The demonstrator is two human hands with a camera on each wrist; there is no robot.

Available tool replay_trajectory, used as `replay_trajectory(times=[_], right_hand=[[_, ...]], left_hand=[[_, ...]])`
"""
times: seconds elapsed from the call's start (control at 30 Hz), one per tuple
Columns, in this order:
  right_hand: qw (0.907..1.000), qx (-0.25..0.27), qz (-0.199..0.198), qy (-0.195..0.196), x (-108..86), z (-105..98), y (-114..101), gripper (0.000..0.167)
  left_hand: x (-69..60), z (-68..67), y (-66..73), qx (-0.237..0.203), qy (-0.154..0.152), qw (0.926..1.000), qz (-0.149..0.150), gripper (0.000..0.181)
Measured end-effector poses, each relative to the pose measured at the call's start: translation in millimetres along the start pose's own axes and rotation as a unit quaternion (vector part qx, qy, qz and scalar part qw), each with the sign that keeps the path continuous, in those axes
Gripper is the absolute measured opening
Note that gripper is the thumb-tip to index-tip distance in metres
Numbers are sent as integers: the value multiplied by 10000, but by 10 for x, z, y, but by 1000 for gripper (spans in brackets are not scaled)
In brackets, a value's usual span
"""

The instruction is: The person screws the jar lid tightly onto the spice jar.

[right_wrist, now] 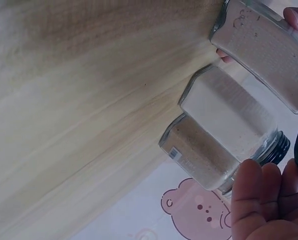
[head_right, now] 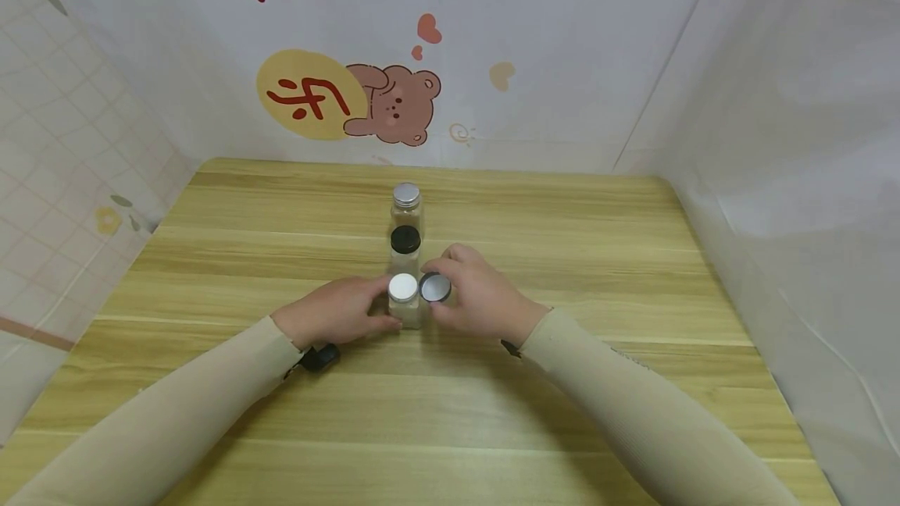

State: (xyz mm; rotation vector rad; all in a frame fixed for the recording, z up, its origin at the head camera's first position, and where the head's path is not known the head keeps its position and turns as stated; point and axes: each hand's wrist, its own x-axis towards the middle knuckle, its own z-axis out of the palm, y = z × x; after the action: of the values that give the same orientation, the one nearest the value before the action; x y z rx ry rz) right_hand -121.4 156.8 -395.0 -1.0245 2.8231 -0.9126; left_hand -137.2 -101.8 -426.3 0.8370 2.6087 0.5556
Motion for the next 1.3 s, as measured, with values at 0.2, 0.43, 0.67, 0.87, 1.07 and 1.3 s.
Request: replay_trajectory(times=[0.2, 0.43, 0.67, 0.87, 1.07, 1.3], right_hand=[[9997, 163, -31, 166, 1, 7, -12, 48], [9990, 313, -86, 296, 1, 24, 13, 42], [9986, 480, 39, 217, -1, 13, 3, 44], [9977, 640, -35, 200, -1, 18, 15, 46], [9969, 751, -61, 246, 11, 24, 5, 49], [9939, 1004, -264, 384, 23, 45, -1, 56]], left_hand=[[-5, -2, 10, 85, 3, 10000, -51, 52], [-12, -6, 17, 54, -14, 10000, -76, 51], [-12, -17, 29, 26, -59, 9999, -95, 54], [-11, -17, 29, 24, -60, 9999, -99, 54], [-6, -11, 18, 47, -86, 9999, -88, 55], [-6, -13, 12, 21, -113, 9999, -104, 57]])
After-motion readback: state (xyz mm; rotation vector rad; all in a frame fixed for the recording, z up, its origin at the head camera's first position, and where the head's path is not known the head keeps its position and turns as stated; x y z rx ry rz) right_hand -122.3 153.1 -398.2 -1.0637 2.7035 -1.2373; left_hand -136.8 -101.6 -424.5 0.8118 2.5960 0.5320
